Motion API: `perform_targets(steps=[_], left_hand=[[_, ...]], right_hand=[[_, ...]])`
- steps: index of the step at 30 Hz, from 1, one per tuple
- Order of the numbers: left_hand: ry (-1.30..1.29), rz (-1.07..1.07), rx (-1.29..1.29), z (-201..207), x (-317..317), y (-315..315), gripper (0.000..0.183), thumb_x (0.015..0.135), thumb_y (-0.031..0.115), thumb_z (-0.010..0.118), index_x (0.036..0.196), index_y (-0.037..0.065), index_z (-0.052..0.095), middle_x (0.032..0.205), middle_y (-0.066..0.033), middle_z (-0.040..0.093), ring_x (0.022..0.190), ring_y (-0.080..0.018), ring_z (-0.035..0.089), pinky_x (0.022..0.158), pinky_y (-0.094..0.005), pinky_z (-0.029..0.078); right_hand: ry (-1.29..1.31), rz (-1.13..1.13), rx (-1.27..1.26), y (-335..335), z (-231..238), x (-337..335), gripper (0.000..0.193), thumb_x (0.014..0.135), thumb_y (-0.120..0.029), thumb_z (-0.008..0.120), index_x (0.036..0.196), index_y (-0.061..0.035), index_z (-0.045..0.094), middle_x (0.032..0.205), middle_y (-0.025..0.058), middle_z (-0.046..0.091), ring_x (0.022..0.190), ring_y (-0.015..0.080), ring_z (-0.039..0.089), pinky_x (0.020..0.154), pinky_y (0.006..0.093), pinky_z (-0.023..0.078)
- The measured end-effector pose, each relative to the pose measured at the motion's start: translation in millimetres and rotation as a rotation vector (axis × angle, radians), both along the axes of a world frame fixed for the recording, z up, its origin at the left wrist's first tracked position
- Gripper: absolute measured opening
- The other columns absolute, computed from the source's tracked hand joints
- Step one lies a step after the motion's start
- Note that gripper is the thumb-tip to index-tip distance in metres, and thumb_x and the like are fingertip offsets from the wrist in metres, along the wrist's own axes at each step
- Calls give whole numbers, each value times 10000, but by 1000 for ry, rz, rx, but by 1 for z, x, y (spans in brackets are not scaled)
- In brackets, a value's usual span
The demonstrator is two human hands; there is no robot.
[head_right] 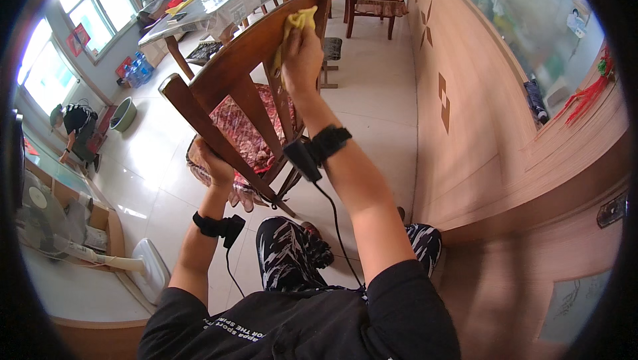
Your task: The person wipes the wooden slats, backrest, and legs of a chair with a cloth.
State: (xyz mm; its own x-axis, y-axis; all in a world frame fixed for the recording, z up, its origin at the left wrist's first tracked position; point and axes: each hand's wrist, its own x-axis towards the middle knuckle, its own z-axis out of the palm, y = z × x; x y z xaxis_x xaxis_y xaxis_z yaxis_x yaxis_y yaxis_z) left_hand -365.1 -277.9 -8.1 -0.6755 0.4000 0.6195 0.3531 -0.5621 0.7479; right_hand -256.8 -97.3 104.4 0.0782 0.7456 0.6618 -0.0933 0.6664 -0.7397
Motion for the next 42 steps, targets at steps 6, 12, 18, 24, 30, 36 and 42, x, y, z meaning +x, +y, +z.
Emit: perform_targets(steps=[6, 12, 18, 24, 30, 36, 42], left_hand=[[-26, -30, 13, -10, -5, 5, 496, 919, 504, 261, 796, 69, 466, 605, -34, 499, 477, -118, 447, 434, -224, 359], [-98, 94, 17, 28, 34, -2, 471, 935, 457, 255, 629, 130, 399, 587, 49, 403, 533, -74, 351, 497, -222, 276], [-127, -119, 14, 1, 3, 2, 516, 900, 522, 276, 848, 55, 488, 698, -31, 520, 559, -118, 481, 512, -236, 397], [-220, -192, 65, 0, 5, 13, 591, 864, 577, 272, 938, 30, 484, 655, -81, 522, 479, -158, 486, 438, -257, 407], [-127, -187, 35, 8, 18, 22, 579, 860, 581, 276, 920, 41, 477, 625, -68, 492, 475, -153, 476, 427, -252, 400], [-62, -196, 6, 7, 2, 14, 577, 861, 586, 271, 909, 43, 460, 610, -55, 470, 484, -143, 466, 434, -244, 401], [-40, -244, -12, 10, 9, 21, 570, 857, 596, 287, 902, 50, 446, 638, -55, 470, 490, -142, 457, 437, -246, 403]], right_hand=[[88, 55, 313, -76, -7, 5, 275, 860, -71, 504, 1128, -16, 521, 1106, 160, 540, 1017, 277, 512, 891, 329, 380], [-65, 167, 592, -134, -18, 22, 402, 767, 16, 548, 1166, 32, 496, 1232, 189, 479, 1144, 328, 456, 950, 353, 352], [-162, 157, 777, -112, -17, 28, 413, 728, 21, 569, 1138, 26, 520, 1207, 185, 501, 1124, 337, 477, 930, 384, 380], [-76, 60, 775, -76, -15, 17, 426, 693, 35, 598, 1114, 12, 535, 1179, 179, 524, 1090, 342, 500, 902, 378, 404], [27, -45, 745, -41, -3, 17, 389, 703, 18, 626, 1081, -21, 542, 1153, 162, 542, 1040, 328, 530, 864, 375, 436], [89, 18, 188, 20, -4, -6, 261, 842, -123, 536, 1091, -44, 542, 958, 172, 606, 866, 316, 595, 740, 356, 467], [112, 52, -58, 106, -7, 20, 221, 869, -192, 498, 887, 18, 562, 706, 128, 593, 631, 190, 556, 604, 323, 434]])
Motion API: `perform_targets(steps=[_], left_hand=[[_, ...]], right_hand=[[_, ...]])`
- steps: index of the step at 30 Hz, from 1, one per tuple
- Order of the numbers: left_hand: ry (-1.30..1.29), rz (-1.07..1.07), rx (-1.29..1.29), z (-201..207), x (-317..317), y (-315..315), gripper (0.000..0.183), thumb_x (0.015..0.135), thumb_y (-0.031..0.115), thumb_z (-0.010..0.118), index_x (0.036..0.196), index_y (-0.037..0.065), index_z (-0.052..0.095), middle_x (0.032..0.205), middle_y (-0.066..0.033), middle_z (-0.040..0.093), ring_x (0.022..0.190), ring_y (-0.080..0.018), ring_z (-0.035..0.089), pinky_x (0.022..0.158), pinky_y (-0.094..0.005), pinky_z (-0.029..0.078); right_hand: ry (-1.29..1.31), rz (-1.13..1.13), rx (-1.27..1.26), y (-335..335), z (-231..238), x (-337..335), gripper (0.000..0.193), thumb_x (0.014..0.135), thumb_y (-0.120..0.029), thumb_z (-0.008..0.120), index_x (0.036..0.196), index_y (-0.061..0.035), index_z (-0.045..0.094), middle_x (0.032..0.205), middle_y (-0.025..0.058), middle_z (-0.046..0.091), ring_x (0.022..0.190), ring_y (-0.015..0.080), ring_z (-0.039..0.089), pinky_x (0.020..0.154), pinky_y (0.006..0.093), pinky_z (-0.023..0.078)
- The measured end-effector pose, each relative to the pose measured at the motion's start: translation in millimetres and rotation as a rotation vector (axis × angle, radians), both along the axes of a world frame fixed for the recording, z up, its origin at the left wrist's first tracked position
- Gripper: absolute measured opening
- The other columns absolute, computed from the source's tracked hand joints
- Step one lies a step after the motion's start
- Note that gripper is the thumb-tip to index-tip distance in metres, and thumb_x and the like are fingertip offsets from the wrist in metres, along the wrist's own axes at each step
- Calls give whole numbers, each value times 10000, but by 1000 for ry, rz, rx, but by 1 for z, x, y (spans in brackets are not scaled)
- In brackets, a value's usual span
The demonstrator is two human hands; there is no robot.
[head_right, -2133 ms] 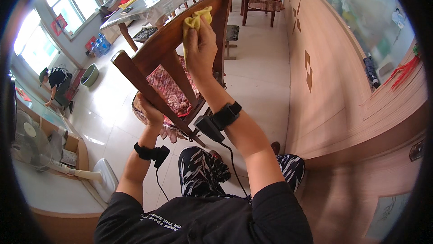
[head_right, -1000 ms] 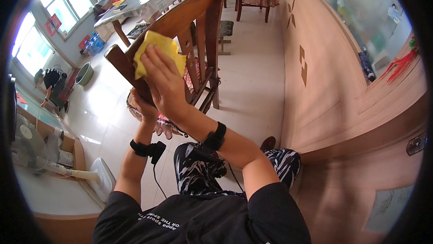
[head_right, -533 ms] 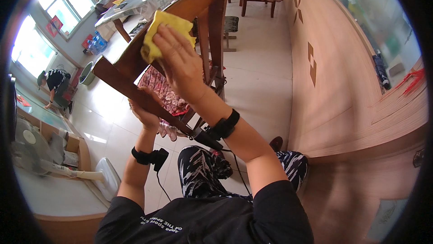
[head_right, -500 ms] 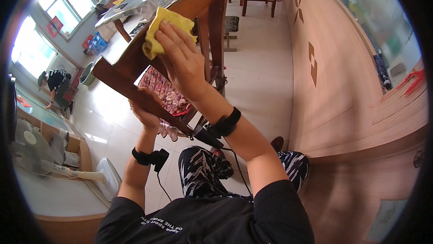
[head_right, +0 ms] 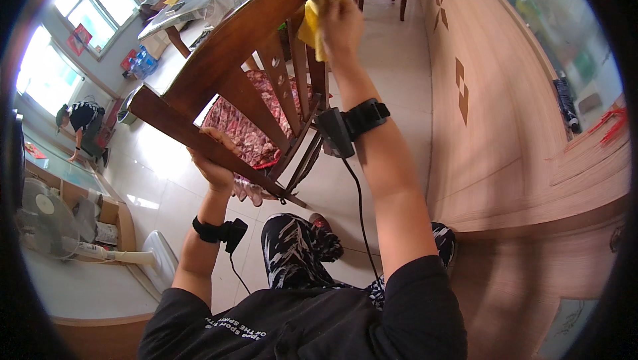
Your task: The person wipes the wooden slats, backrest, and legs of a chair with a cloth.
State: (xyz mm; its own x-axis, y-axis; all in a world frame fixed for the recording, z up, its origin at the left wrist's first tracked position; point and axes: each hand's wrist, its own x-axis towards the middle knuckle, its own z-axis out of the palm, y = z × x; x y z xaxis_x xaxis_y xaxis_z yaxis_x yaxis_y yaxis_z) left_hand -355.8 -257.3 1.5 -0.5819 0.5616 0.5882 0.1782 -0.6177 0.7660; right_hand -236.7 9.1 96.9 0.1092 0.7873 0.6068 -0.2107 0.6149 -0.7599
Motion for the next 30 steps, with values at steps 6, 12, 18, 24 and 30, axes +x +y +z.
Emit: perform_targets(steps=[6, 12, 18, 24, 30], left_hand=[[33, -74, 63, -1, 2, 4, 547, 860, 583, 308, 888, 53, 440, 627, -59, 465, 493, -143, 460, 436, -241, 398], [93, 9, 111, 0, 3, 20, 526, 875, 547, 302, 860, 37, 428, 604, -74, 454, 504, -140, 457, 440, -227, 393], [-9, 39, 70, 6, 8, 22, 469, 875, 484, 368, 777, 25, 381, 619, -107, 450, 443, -159, 441, 387, -242, 384], [115, -41, 40, 7, 9, 27, 535, 891, 552, 215, 827, 53, 393, 612, -76, 451, 494, -140, 455, 448, -212, 401], [140, 21, 35, 4, 9, 22, 511, 902, 526, 253, 831, 44, 407, 604, -67, 446, 487, -127, 456, 436, -200, 390]], right_hand=[[224, -429, 328, 6, 26, 14, 215, 871, -177, 510, 821, 28, 550, 654, 45, 543, 592, 89, 461, 538, 262, 388], [-132, -343, 228, 23, 7, -11, 202, 886, -216, 482, 943, -51, 584, 749, 161, 611, 671, 277, 605, 583, 335, 440], [-319, -238, 22, 21, -104, -40, 284, 870, -139, 431, 1132, -70, 517, 877, 178, 613, 809, 367, 579, 682, 408, 461], [-615, -167, -253, 19, -248, -48, 213, 839, -180, 450, 986, -57, 544, 836, 177, 604, 762, 371, 570, 656, 448, 446], [-777, -26, -335, 14, -268, -35, 185, 817, -217, 483, 806, -39, 532, 779, 196, 587, 751, 385, 558, 636, 445, 439]])
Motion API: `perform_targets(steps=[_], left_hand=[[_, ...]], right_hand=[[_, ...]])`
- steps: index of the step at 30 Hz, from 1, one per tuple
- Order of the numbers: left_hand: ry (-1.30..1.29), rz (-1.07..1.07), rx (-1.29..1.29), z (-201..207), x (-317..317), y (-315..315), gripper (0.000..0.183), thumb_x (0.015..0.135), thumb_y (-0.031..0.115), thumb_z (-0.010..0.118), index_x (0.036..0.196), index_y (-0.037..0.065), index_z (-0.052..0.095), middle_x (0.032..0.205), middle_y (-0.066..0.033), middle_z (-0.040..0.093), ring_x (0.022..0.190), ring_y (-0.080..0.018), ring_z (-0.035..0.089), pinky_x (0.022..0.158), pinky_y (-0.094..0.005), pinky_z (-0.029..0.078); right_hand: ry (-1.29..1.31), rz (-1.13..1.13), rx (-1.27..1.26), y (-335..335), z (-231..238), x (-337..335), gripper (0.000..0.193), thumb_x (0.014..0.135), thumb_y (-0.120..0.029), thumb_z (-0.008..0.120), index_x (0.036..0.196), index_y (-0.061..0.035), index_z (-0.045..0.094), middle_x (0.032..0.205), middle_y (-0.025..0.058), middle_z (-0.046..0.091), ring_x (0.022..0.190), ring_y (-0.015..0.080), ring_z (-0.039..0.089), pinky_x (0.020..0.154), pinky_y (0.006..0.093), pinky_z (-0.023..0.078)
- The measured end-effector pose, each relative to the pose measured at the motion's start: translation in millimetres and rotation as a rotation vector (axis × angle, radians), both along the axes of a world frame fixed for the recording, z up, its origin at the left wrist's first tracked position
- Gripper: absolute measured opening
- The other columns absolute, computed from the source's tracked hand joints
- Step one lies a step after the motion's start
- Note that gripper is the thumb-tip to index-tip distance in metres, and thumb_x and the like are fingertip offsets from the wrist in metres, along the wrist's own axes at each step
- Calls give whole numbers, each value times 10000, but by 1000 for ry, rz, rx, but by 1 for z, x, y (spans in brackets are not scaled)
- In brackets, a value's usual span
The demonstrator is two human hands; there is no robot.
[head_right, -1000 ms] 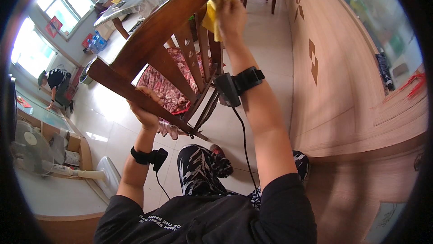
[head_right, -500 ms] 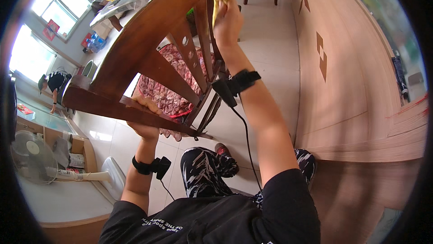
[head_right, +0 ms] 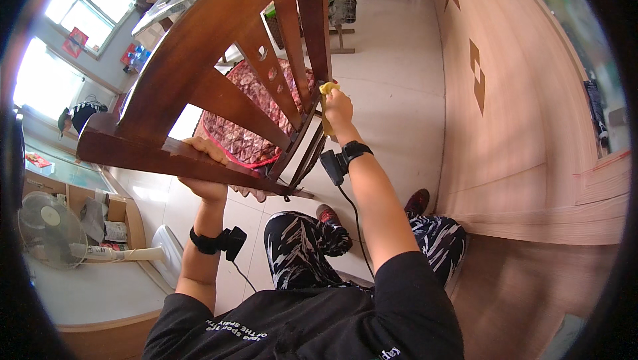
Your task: The person wipes the wooden slats, backrest, and legs of a chair with a cloth.
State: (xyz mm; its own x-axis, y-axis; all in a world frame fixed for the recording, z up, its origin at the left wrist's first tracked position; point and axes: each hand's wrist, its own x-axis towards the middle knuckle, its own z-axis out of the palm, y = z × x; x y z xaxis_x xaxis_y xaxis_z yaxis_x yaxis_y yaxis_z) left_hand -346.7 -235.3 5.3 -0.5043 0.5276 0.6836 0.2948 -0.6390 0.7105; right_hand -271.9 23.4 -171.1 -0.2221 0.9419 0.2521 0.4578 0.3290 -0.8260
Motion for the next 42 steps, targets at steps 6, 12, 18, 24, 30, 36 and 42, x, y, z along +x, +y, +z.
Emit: perform_targets(steps=[6, 12, 18, 24, 30, 36, 42], left_hand=[[-61, 57, 35, -5, -6, -4, 528, 879, 539, 311, 854, 21, 410, 625, -70, 446, 453, -132, 443, 403, -230, 388], [-97, -4, 88, -5, -1, -7, 490, 892, 516, 298, 812, 47, 417, 582, -62, 426, 444, -127, 437, 391, -215, 364], [-80, 4, 121, -8, -4, -4, 487, 895, 516, 300, 817, 49, 413, 602, -66, 429, 449, -126, 438, 388, -214, 368], [-176, 10, 91, -8, -1, -4, 492, 889, 533, 286, 820, 59, 403, 609, -64, 427, 473, -121, 446, 402, -221, 378], [-109, -36, 66, -6, -3, -8, 485, 885, 536, 274, 790, 71, 376, 610, -65, 422, 455, -122, 427, 400, -222, 373], [-153, 11, 77, -2, 0, -11, 476, 888, 523, 278, 782, 69, 373, 619, -64, 419, 442, -123, 422, 382, -217, 362], [-57, -5, 80, -6, -7, -8, 497, 879, 537, 299, 804, 54, 392, 613, -68, 429, 444, -133, 427, 392, -216, 370]], right_hand=[[391, 26, 386, -38, 154, 7, 318, 804, -79, 481, 1115, -98, 544, 863, 209, 597, 775, 395, 556, 665, 434, 445], [864, 279, 382, -25, 235, 21, 222, 867, -132, 464, 1012, 13, 551, 819, 118, 618, 748, 173, 574, 696, 282, 438], [684, 409, 21, -28, 160, 14, 262, 838, -169, 425, 999, -2, 545, 831, 146, 604, 786, 224, 577, 718, 311, 438], [428, 314, -71, -37, 39, 3, 273, 794, -189, 436, 995, -40, 544, 895, 178, 606, 860, 330, 583, 754, 368, 446], [348, 307, -84, -35, 63, 10, 286, 781, -115, 440, 1003, 17, 562, 868, 126, 619, 801, 207, 586, 746, 311, 445], [805, 363, 150, -28, 187, 17, 272, 782, -120, 456, 971, 23, 590, 804, 106, 623, 720, 156, 573, 657, 286, 447], [658, 215, 459, -32, 237, 23, 206, 826, -121, 467, 966, 0, 558, 769, 136, 616, 702, 246, 593, 654, 317, 450]])
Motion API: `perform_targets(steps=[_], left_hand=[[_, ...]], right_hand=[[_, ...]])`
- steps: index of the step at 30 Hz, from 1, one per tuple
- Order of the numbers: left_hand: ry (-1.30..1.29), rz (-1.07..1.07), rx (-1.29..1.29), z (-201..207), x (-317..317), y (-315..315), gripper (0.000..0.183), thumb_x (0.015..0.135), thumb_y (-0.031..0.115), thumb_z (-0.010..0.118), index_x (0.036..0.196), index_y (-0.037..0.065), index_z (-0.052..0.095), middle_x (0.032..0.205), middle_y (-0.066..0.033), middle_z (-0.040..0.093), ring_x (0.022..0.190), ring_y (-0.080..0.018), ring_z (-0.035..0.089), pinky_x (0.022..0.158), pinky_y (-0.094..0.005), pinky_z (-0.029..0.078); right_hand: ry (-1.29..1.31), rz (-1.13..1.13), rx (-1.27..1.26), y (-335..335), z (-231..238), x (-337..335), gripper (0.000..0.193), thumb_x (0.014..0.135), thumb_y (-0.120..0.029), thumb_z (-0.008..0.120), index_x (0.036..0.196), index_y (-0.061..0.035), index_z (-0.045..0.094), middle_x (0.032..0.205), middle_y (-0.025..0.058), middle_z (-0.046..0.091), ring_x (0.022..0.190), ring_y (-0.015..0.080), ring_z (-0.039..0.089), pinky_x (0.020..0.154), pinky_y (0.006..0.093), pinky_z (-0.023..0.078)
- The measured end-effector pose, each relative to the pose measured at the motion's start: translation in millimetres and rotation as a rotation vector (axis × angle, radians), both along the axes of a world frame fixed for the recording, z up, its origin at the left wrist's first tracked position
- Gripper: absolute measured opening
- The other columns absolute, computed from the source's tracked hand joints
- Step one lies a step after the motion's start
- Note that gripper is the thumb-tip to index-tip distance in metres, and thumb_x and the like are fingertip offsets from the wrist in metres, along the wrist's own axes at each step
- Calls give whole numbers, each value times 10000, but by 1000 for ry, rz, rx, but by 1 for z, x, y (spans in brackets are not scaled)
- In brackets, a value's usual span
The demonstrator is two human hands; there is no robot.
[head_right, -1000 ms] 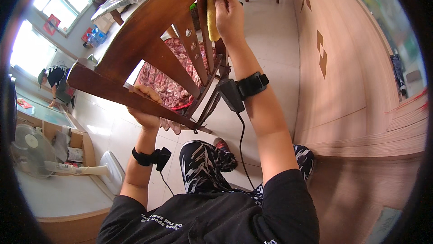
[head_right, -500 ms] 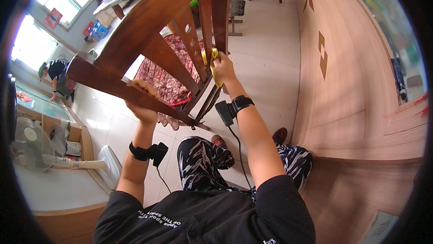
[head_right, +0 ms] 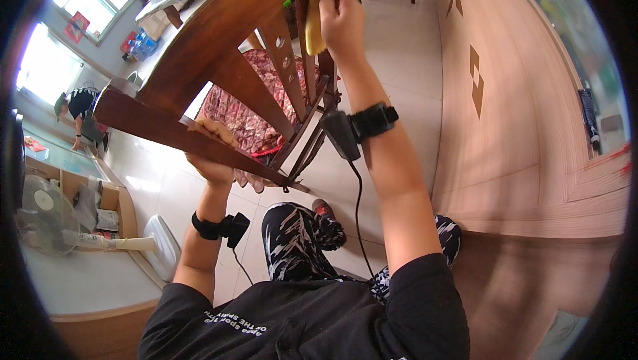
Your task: The person wipes the wooden slats, backrest, and legs of a chair with a cloth.
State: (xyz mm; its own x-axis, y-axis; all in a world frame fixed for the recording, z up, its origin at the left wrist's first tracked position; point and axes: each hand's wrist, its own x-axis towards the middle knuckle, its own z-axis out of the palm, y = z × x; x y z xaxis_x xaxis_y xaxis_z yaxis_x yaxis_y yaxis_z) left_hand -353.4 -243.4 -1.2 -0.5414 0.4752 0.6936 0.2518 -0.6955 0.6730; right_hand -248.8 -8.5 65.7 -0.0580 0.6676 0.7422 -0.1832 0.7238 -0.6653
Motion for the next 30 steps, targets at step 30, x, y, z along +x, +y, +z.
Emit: perform_targets(steps=[30], left_hand=[[-177, 49, -97, -25, -10, -14, 544, 870, 551, 284, 918, 42, 470, 658, -67, 482, 494, -154, 474, 434, -262, 405]], right_hand=[[-865, -60, -336, -25, -191, 19, 209, 818, -176, 487, 976, -95, 597, 920, 161, 614, 878, 336, 575, 747, 396, 454]])
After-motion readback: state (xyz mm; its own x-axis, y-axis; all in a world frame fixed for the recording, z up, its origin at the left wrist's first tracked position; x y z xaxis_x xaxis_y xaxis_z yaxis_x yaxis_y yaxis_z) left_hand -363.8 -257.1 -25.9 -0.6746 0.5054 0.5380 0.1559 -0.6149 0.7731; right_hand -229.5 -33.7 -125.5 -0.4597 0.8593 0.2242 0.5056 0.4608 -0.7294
